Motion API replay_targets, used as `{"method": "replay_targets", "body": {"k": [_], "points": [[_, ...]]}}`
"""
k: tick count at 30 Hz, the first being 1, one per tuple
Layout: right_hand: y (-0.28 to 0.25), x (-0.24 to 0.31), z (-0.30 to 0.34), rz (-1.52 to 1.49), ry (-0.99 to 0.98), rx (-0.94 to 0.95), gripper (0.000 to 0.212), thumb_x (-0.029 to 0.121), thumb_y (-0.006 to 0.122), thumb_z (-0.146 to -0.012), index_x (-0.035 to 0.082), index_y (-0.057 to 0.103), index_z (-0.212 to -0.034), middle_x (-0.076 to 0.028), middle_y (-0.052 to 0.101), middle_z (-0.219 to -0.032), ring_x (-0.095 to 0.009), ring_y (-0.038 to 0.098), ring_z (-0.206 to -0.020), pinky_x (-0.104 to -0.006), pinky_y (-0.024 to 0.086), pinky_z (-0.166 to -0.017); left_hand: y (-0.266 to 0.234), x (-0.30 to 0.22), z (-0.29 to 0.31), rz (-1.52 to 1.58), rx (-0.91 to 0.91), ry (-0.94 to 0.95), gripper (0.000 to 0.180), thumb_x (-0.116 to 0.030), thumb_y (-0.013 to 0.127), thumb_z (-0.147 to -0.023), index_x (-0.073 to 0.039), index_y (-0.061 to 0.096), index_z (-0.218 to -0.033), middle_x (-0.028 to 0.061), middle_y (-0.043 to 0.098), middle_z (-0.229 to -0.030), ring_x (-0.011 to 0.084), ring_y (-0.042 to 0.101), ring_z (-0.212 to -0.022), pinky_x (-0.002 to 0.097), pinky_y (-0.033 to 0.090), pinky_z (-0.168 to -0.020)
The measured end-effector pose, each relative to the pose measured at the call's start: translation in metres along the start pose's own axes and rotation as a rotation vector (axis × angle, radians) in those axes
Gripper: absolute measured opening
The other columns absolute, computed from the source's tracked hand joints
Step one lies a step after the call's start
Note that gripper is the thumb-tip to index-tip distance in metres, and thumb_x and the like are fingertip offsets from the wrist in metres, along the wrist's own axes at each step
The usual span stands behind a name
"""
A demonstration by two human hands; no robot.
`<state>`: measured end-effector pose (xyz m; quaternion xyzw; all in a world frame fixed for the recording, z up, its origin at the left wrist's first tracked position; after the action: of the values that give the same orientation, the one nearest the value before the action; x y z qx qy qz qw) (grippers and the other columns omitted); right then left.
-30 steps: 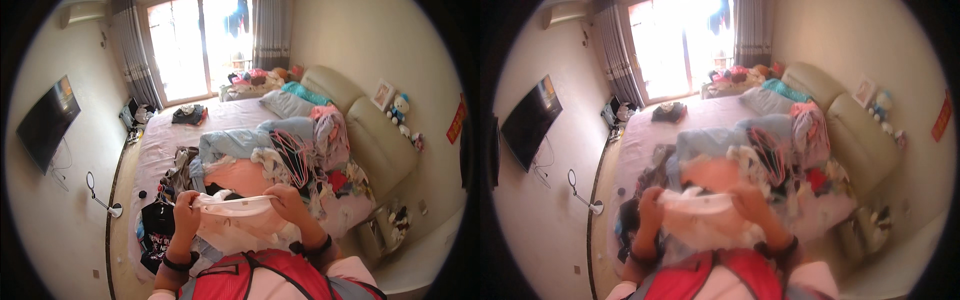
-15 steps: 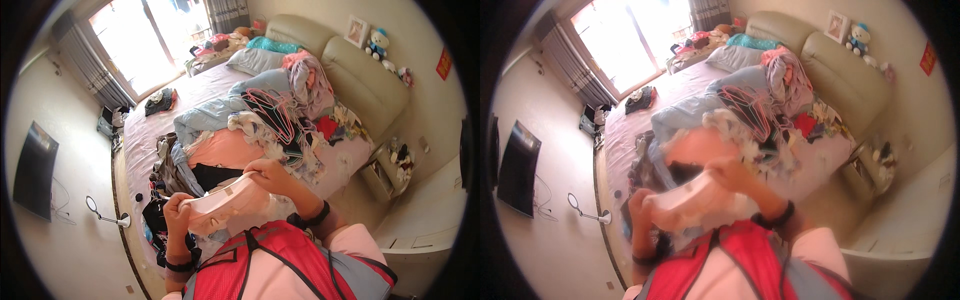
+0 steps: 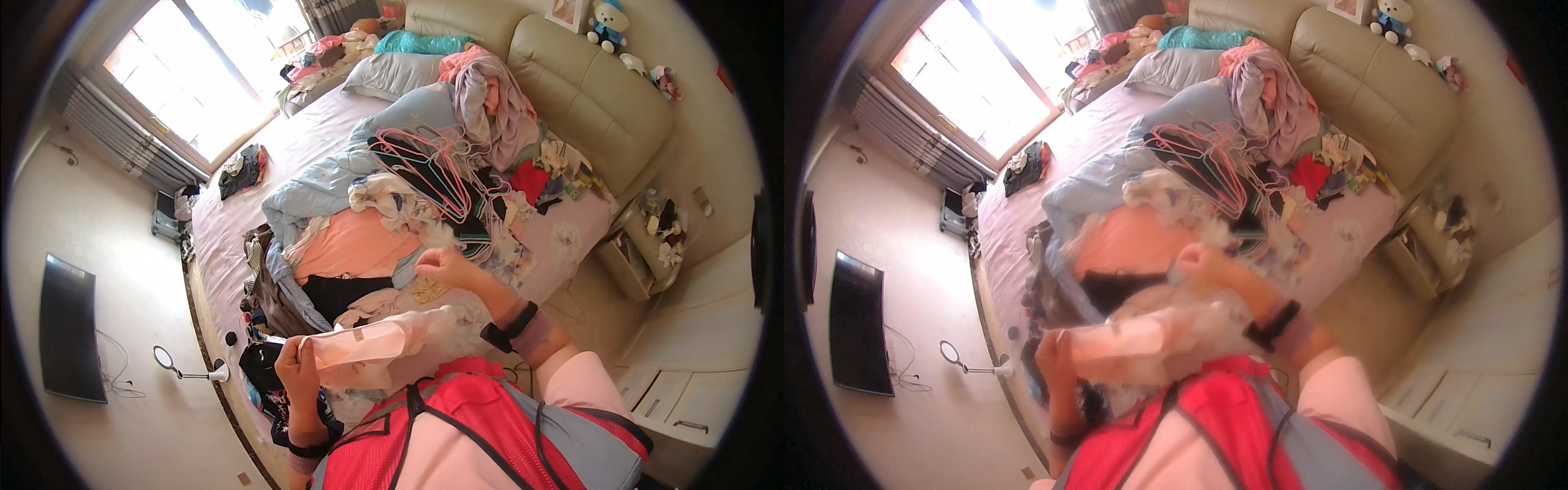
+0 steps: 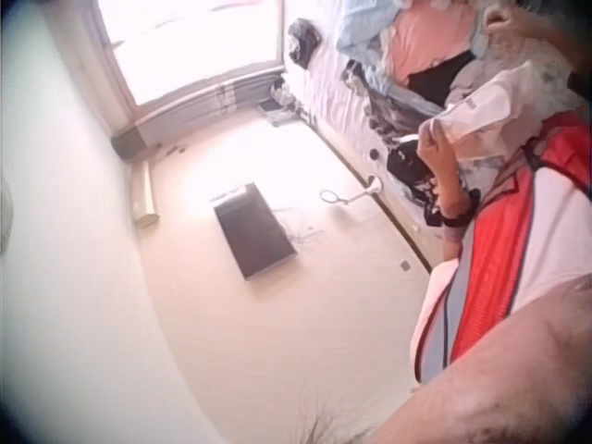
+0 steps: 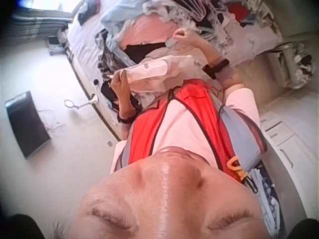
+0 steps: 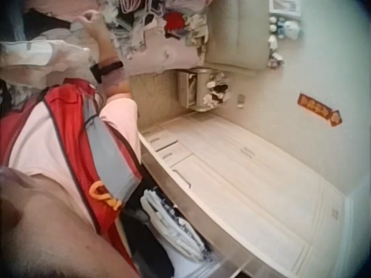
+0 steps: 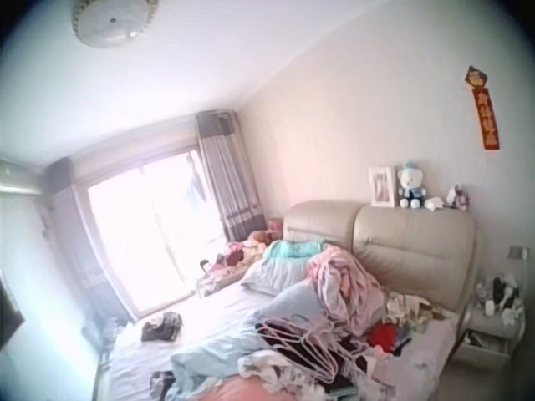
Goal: The person picks up clothing items from a bed, including a vest and t-shirts, places them onto hangers by hand, and hangs them on a rod inside a closet.
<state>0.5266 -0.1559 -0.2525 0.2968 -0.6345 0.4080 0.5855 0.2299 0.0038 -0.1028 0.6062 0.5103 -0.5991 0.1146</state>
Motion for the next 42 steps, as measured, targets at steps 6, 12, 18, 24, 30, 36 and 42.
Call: {"method": "replay_targets", "body": {"k": [6, 12, 18, 24, 30, 36, 42], "points": [[-0.089, -0.102, -0.033, 0.225, 0.347, -0.220, 0.027, 0.017, 0.067, -0.083, -0.001, 0.068, -0.103, -0.014, 0.071, -0.094, -0.020, 0.068, -0.082, -0.0315, 0.053, -0.076, 0.037, 0.012, -0.003, -0.006, 0.008, -0.102, 0.013, -0.009, 0.061, -0.094, 0.001, 0.064, -0.086, -0.0049, 0.054, -0.070, 0.0023, 0.045, -0.063, 0.0191, 0.036, -0.056], [-0.131, -0.188, -0.062, 0.417, 0.607, -0.178, 0.038, 0.021, 0.065, -0.082, -0.001, 0.066, -0.113, -0.022, 0.065, -0.115, -0.033, 0.062, -0.107, -0.0417, 0.049, -0.092, 0.046, 0.020, 0.001, -0.065, 0.000, -0.186, 0.015, -0.010, 0.060, -0.095, 0.001, 0.062, -0.084, -0.0032, 0.054, -0.072, 0.0043, 0.046, -0.066, 0.0205, 0.038, -0.060], [-0.148, -0.236, -0.119, 0.622, 0.572, -0.198, 0.060, 0.026, 0.068, -0.083, -0.003, 0.050, -0.132, -0.022, 0.043, -0.143, -0.037, 0.044, -0.129, -0.0432, 0.039, -0.106, 0.040, 0.027, 0.020, -0.105, -0.062, -0.279, 0.015, -0.010, 0.060, -0.095, 0.001, 0.062, -0.085, -0.0024, 0.055, -0.074, 0.0047, 0.048, -0.068, 0.0207, 0.039, -0.061], [-0.154, -0.257, -0.150, 0.769, 0.606, -0.244, 0.054, 0.029, 0.068, -0.085, 0.003, 0.052, -0.130, -0.015, 0.039, -0.144, -0.036, 0.039, -0.132, -0.0466, 0.035, -0.107, 0.039, 0.030, 0.025, -0.104, -0.100, -0.357, 0.016, -0.012, 0.060, -0.096, 0.000, 0.062, -0.085, -0.0031, 0.055, -0.073, 0.0043, 0.046, -0.066, 0.0208, 0.037, -0.060], [-0.131, -0.238, -0.159, 0.789, 0.600, -0.263, 0.048, 0.029, 0.070, -0.084, 0.006, 0.056, -0.123, -0.014, 0.049, -0.130, -0.031, 0.046, -0.123, -0.0467, 0.037, -0.101, 0.036, 0.022, 0.032, -0.137, -0.136, -0.368, 0.016, -0.012, 0.060, -0.096, 0.000, 0.063, -0.086, -0.0036, 0.055, -0.073, 0.0038, 0.045, -0.065, 0.0207, 0.037, -0.059], [-0.141, -0.262, -0.164, 0.188, 0.169, -0.631, 0.020, 0.019, 0.065, -0.088, 0.003, 0.059, -0.098, -0.005, 0.058, -0.077, -0.015, 0.055, -0.065, -0.0306, 0.045, -0.059, 0.043, 0.014, 0.016, -0.066, -0.110, -0.306, 0.017, -0.012, 0.060, -0.096, 0.001, 0.063, -0.086, -0.0036, 0.056, -0.073, 0.0036, 0.047, -0.066, 0.0205, 0.038, -0.059], [-0.088, -0.151, -0.106, 0.302, -0.162, -0.581, 0.018, 0.017, 0.059, -0.093, 0.002, 0.062, -0.102, -0.008, 0.056, -0.064, -0.012, 0.051, -0.053, -0.0322, 0.040, -0.051, 0.007, 0.032, 0.032, 0.017, -0.250, -0.368, 0.017, -0.012, 0.059, -0.095, 0.002, 0.065, -0.088, -0.0033, 0.058, -0.076, 0.0046, 0.050, -0.068, 0.0215, 0.041, -0.061]]}}
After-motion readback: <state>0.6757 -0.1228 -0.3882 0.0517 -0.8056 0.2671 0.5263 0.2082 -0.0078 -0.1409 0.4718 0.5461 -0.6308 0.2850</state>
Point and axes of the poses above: each hand's wrist, its own z-axis away from the middle knuckle, its own y-axis out of the palm, x = y × z, the point moved 8 cm from there along -z, towards the middle knuckle
